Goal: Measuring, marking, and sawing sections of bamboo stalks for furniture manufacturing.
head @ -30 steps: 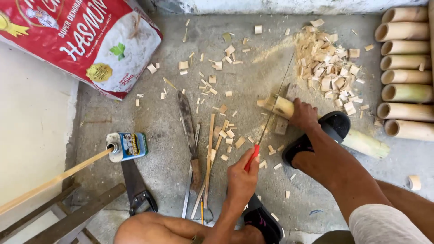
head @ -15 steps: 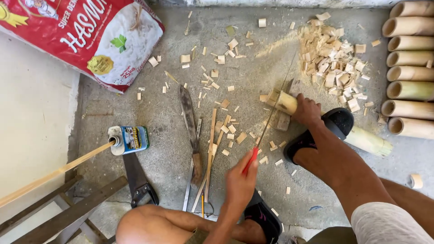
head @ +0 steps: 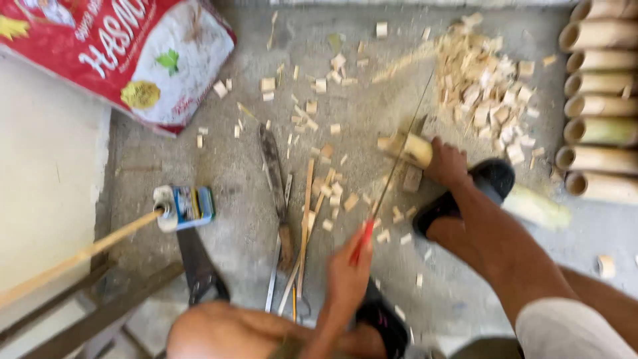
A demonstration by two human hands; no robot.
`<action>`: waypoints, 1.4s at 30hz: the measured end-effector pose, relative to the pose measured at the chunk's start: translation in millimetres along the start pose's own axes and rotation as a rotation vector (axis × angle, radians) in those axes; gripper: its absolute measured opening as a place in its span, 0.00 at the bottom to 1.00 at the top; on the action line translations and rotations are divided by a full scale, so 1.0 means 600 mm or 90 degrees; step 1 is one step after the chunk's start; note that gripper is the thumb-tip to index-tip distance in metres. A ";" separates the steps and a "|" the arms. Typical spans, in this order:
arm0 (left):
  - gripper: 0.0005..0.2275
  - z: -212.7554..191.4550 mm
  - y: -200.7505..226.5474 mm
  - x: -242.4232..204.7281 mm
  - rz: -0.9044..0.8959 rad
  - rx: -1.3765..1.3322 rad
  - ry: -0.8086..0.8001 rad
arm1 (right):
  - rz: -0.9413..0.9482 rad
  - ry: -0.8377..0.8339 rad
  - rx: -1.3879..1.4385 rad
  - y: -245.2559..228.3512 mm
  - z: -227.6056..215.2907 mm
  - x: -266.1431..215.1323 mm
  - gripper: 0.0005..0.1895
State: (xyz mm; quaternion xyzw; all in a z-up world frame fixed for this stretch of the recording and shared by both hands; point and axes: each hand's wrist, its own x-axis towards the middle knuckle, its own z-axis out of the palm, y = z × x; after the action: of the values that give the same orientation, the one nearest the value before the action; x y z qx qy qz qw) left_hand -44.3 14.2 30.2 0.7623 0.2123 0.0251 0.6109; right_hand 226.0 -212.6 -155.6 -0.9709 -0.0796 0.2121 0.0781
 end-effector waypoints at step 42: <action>0.18 -0.098 -0.029 -0.063 -0.052 -0.042 0.066 | -0.089 0.055 -0.239 0.003 -0.017 -0.036 0.49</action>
State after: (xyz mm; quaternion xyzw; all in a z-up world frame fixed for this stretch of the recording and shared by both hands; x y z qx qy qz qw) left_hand -101.0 57.7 36.8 0.7300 0.2738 0.0466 0.6244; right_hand 211.1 -219.7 -137.8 -0.9687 -0.1817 0.1457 -0.0862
